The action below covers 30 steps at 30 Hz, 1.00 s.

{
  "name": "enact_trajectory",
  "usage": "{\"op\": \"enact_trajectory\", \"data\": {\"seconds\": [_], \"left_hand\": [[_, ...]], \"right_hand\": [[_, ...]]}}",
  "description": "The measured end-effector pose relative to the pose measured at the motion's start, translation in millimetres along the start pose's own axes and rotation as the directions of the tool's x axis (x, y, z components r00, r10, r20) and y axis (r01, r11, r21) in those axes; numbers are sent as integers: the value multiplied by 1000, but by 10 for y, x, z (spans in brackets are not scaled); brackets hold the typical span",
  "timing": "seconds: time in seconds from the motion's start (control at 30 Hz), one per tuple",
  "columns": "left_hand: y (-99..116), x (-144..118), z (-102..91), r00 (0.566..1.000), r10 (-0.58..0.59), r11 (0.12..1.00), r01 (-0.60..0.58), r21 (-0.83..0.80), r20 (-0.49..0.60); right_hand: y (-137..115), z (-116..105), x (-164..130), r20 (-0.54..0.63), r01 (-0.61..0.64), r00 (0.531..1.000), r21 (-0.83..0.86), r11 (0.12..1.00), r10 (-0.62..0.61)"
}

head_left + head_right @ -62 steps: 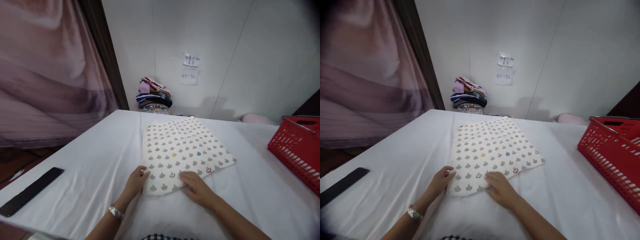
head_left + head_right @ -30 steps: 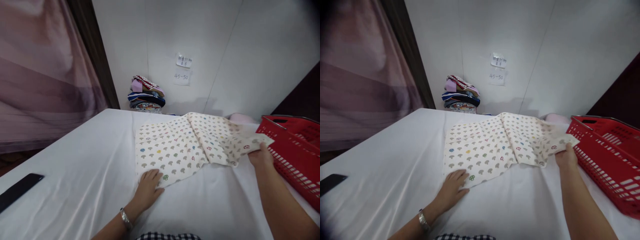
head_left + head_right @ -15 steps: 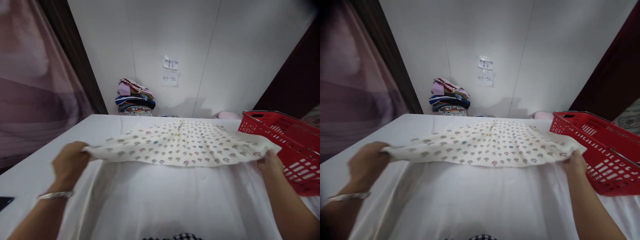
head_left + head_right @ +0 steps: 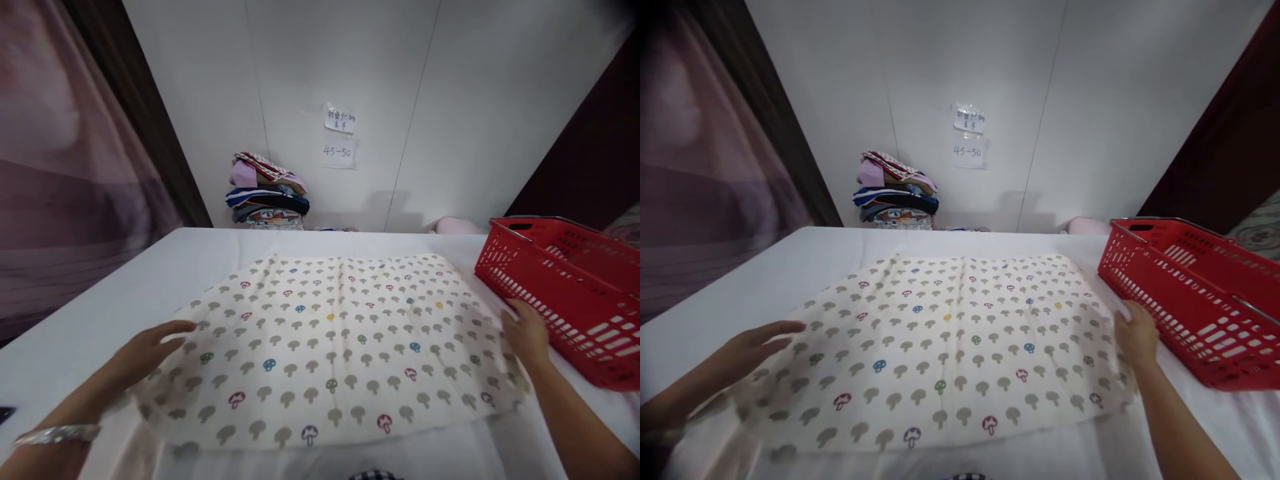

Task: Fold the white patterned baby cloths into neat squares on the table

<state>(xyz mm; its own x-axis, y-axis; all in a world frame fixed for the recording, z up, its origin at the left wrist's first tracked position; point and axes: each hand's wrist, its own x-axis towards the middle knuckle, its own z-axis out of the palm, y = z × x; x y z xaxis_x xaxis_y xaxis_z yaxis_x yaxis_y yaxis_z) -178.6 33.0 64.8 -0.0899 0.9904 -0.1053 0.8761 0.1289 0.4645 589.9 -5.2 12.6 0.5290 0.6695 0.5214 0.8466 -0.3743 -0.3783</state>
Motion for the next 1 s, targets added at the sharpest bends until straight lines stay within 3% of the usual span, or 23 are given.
{"op": "enact_trajectory", "data": {"seconds": [0.1,0.17,0.23,0.27,0.33,0.47,0.63,0.73,0.87,1.0], "left_hand": [[406,100,222,999,31,998,-30,49,-30],[656,150,493,989,147,986,-146,78,-15],[799,180,817,954,295,950,-287,125,-59],[827,184,976,920,384,915,-368,163,-79],[815,174,1239,857,501,851,-463,246,-121],[702,136,1448,827,540,818,-471,332,-158],[636,132,1436,825,540,816,-465,342,-167],[621,142,1456,822,542,816,-465,343,-177],[629,145,1472,816,546,816,-468,339,-187],[629,138,1472,814,548,820,-477,317,-192]], "right_hand": [[-613,342,40,256,-31,966,278,960,-43],[-1102,611,19,348,7,923,405,914,-161],[-1589,882,4,434,102,849,427,898,-303],[-1817,1014,7,469,184,802,393,901,-369],[-2228,1262,42,504,241,755,383,892,-420],[-2832,1668,177,558,327,693,323,888,-458],[-3181,1921,290,626,444,618,222,868,-476],[-3243,1945,304,630,498,606,177,849,-486],[-3247,1858,311,588,533,624,159,831,-514],[-3216,1592,334,559,527,642,176,832,-525]]}}
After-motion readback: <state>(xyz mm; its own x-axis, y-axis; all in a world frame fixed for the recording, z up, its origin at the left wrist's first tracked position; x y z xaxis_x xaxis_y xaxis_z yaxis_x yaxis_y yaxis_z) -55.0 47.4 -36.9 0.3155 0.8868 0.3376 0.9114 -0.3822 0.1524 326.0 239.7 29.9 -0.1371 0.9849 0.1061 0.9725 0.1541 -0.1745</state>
